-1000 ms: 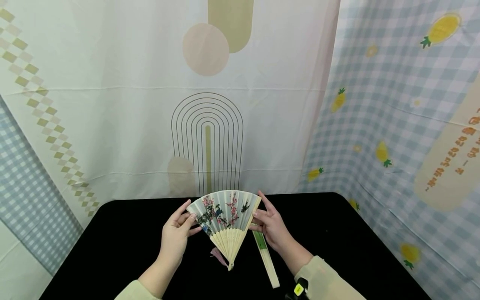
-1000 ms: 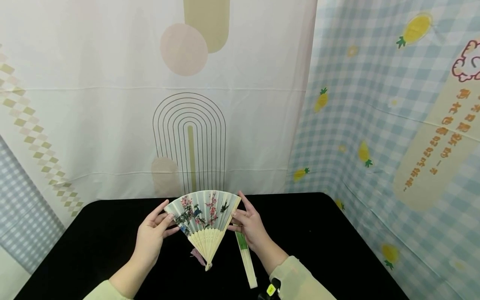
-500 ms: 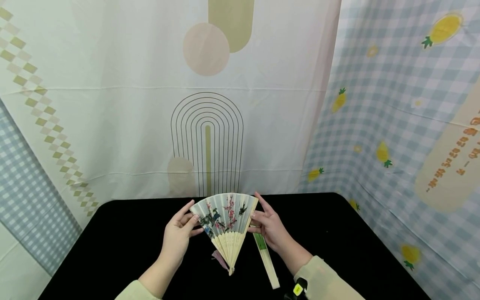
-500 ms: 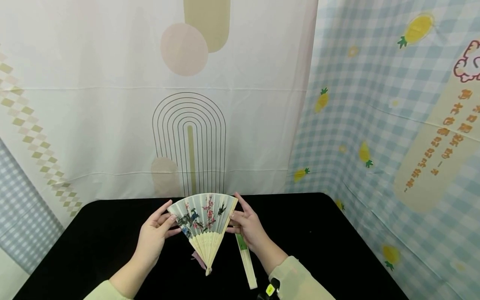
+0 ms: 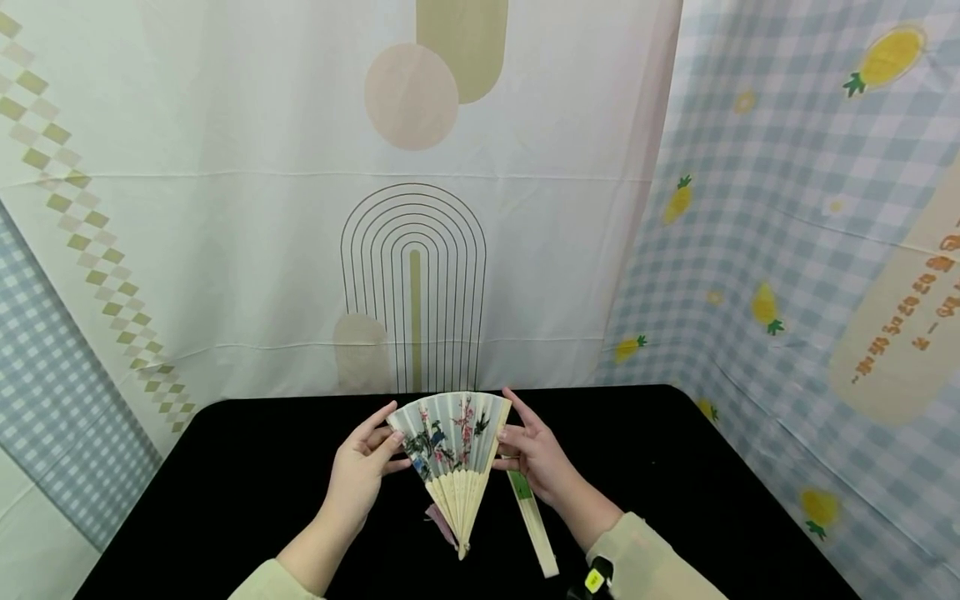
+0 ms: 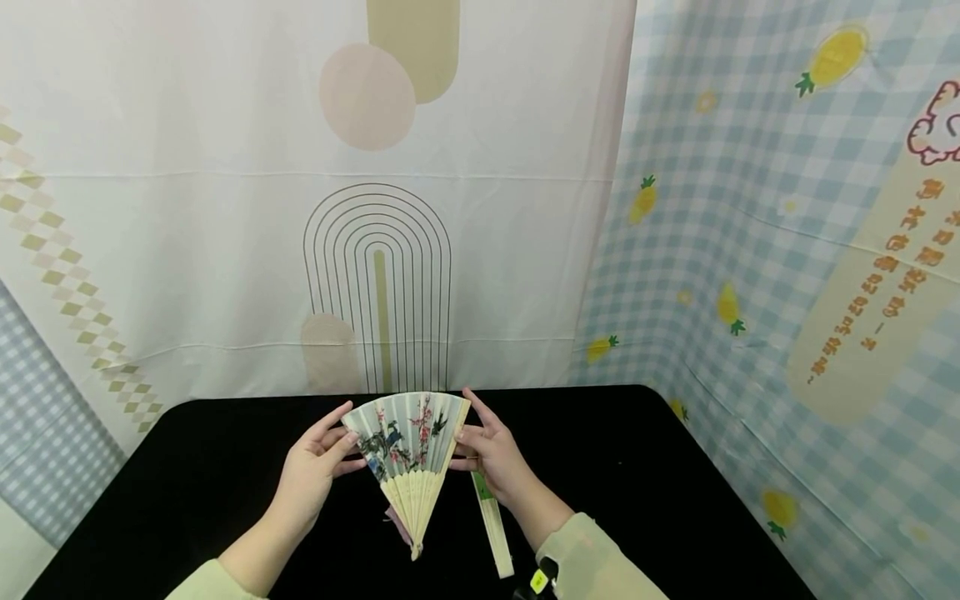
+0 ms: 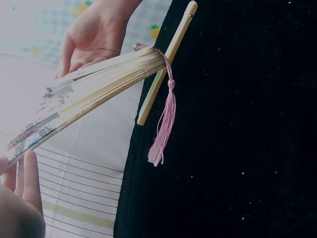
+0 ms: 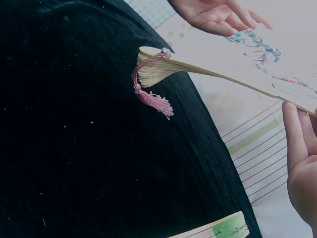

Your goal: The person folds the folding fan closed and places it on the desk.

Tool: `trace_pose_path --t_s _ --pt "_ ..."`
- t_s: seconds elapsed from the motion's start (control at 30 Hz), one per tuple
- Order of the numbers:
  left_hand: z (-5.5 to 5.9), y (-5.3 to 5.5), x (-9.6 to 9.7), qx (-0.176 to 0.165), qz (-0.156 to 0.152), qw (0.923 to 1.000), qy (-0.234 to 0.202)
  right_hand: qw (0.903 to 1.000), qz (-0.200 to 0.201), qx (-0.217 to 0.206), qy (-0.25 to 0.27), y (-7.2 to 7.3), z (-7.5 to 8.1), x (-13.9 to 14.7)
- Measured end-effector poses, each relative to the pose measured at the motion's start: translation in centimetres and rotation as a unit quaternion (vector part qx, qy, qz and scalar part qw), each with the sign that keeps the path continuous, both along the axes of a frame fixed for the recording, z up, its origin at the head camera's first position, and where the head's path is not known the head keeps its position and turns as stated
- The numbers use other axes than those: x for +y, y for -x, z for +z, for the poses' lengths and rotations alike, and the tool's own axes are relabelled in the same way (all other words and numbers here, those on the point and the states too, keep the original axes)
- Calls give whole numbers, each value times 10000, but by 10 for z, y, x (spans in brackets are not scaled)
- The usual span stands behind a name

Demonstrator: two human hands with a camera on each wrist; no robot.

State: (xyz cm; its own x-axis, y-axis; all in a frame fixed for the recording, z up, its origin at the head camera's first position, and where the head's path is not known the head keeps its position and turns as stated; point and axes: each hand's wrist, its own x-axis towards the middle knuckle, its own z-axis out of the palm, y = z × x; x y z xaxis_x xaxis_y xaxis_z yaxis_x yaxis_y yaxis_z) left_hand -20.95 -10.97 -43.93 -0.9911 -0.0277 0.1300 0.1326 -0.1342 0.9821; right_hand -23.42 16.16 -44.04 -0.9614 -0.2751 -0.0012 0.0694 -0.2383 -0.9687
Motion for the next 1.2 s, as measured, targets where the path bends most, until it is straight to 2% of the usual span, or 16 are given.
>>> trace_pose_path --t_s 0.37,0.97,1.2 --pt "1 0 3 14 -100 9999 116 9999 80 -82 -94 -1 0 -3" --pt "-1 3 8 89 -268 9995 119 9993 320 168 -92 -2 -2 -4" --pt "-1 4 10 49 -390 9991 185 9990 421 111 -63 -1 -2 -2"
